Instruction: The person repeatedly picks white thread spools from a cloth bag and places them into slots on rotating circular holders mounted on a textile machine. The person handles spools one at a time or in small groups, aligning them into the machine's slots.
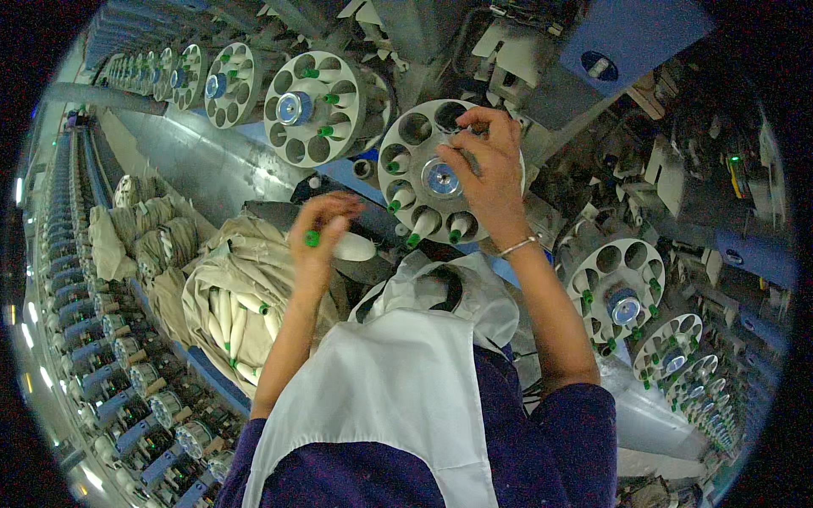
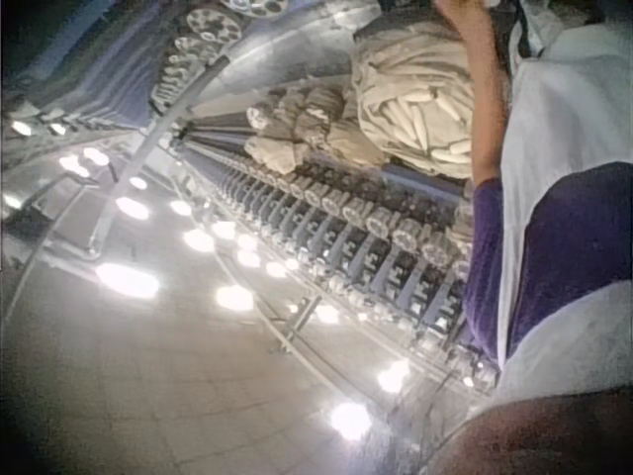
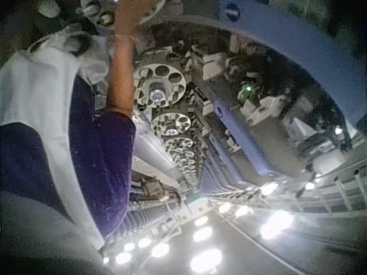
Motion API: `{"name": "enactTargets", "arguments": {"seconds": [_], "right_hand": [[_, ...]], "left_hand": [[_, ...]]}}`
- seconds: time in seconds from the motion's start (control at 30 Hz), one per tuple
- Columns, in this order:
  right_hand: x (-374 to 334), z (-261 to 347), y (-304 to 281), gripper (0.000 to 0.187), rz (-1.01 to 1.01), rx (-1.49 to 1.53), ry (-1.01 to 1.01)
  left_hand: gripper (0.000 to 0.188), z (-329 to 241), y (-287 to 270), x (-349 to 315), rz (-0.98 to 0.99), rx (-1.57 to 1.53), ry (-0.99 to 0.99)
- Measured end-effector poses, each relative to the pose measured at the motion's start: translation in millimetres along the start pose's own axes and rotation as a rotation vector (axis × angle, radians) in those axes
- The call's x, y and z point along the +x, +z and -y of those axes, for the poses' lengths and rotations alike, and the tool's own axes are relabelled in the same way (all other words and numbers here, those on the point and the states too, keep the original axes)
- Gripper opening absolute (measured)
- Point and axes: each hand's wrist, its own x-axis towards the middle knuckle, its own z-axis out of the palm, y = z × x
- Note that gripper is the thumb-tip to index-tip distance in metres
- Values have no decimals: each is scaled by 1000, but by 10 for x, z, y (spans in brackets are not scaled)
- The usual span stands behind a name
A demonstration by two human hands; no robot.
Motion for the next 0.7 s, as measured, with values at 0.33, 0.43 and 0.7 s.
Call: {"name": "enactTargets", "arguments": {"seconds": [0.33,0.43,0.7], "right_hand": [[-121,255,452,48,319,-88,-47],[-190,620,740,50,765,657,273],[-421,592,1215,44,978,353,334]], "left_hand": [[26,-36,-844,-18,-420,-566,3],[27,61,-852,5,-444,-685,-54],[29,-167,-1034,86,-518,-592,118]]}}
